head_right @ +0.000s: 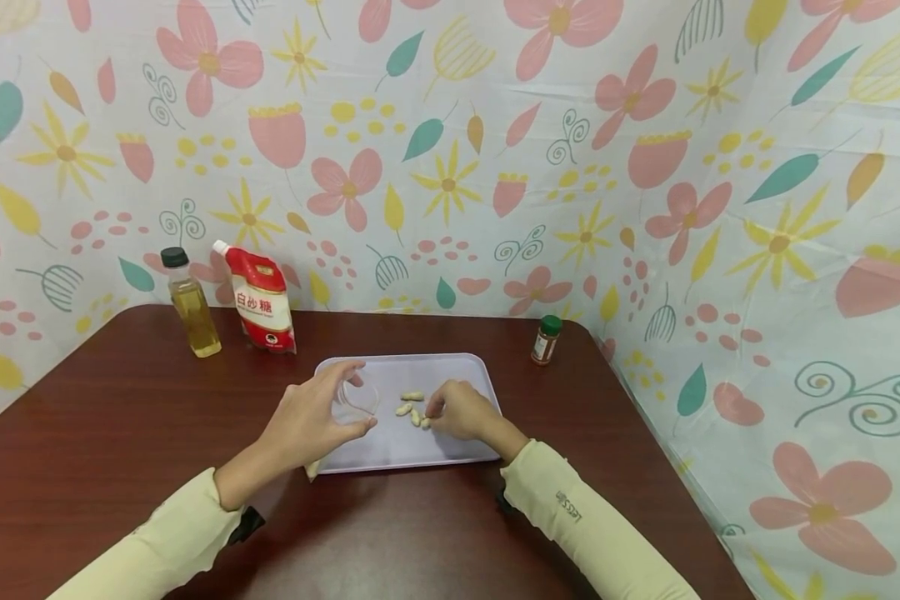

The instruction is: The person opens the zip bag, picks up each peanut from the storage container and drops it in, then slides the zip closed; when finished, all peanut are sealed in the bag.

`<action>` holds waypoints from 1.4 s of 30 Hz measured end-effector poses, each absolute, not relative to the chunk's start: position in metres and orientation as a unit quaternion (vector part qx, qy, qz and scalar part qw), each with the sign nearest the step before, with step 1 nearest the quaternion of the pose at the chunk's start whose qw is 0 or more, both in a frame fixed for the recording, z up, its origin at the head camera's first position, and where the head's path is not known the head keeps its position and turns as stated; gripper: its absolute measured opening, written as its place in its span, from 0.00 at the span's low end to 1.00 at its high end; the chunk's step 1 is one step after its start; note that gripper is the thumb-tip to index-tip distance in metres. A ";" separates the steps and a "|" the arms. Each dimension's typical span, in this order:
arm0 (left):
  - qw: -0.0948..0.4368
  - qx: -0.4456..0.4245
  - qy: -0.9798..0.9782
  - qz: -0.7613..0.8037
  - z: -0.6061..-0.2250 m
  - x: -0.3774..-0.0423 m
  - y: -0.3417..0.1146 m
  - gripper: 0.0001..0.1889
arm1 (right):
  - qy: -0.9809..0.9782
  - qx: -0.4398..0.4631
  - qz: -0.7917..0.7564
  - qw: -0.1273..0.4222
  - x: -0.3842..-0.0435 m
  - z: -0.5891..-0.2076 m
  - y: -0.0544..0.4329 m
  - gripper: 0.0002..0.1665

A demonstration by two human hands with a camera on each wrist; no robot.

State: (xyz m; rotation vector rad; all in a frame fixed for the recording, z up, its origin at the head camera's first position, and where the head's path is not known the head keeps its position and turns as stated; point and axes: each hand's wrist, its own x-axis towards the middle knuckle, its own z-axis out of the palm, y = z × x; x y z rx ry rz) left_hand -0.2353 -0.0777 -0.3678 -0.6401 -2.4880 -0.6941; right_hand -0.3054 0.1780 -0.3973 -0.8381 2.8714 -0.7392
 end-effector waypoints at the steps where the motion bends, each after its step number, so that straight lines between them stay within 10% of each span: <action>1: 0.237 -0.233 -0.909 -0.253 -0.368 -0.235 -0.078 0.39 | 0.932 -0.272 -0.237 0.029 -0.305 -0.397 0.178 0.06; 42: 0.238 -0.235 -0.907 -0.256 -0.368 -0.233 -0.081 0.40 | 0.918 -0.260 -0.295 -0.058 -0.271 -0.351 0.160 0.03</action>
